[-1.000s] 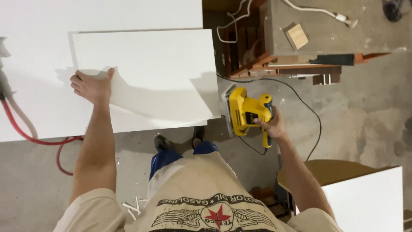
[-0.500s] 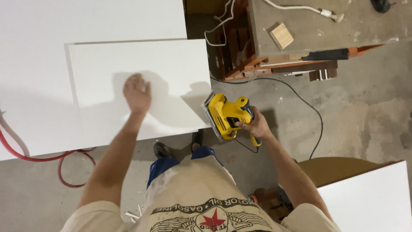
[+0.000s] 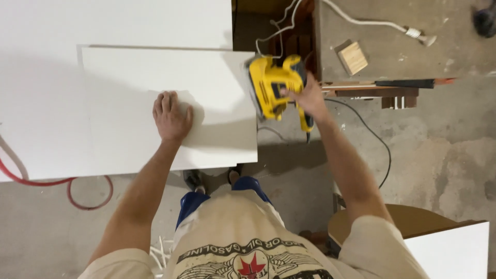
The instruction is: The person uses a yellow electric sander to smooth the surface of a white rectangular board. They move the sander back and forth across the board's surface and edges, then briefly wipe the surface with their hand.
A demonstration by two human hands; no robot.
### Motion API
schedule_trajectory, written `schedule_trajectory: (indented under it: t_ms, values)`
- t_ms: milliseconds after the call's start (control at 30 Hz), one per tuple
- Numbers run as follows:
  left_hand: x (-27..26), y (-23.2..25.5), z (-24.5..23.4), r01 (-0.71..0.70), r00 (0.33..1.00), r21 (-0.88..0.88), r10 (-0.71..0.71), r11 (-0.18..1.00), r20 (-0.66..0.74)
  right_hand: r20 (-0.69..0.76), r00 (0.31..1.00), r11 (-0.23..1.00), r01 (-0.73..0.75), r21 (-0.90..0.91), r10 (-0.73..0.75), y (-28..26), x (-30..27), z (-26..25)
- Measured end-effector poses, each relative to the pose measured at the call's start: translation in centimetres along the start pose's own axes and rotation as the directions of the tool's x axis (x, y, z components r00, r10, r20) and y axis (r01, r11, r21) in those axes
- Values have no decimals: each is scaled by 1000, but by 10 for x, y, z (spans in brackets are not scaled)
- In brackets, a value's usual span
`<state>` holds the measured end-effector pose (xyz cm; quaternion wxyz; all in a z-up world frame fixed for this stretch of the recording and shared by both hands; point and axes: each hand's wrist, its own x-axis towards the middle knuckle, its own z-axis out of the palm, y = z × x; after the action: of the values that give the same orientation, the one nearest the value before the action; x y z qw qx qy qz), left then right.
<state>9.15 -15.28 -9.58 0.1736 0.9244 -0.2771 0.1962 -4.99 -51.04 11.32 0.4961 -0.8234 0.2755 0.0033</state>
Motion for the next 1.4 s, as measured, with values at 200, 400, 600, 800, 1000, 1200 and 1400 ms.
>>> schedule_trajectory:
  t_ms: [200,400,600,800,1000,1200,1400]
  values:
    - [6,0,-4,25,1000,18,-26,1000,15,-55,998,999,-15,-29,13,42,47,-21]
    - [6,-3,-2,8,1000,-8,-8,1000,11,-16,1000,999,-17,31,17,42,-22,-2]
    - [5,-2,2,-23,1000,17,23,1000,0,-9,980,980,-198,32,198,27,-118,17]
    - [7,-1,0,-18,1000,6,18,1000,10,1,966,965,-259,-40,259,21,-113,22]
    - [6,-3,2,-24,1000,-18,24,1000,-4,-45,990,991,-134,-23,133,48,-54,20]
    - [10,-1,-1,-25,1000,11,24,1000,17,-10,989,989,-147,28,147,37,-110,17]
    - [8,-3,1,-38,999,20,37,999,10,-6,985,985,-173,11,173,18,-90,20]
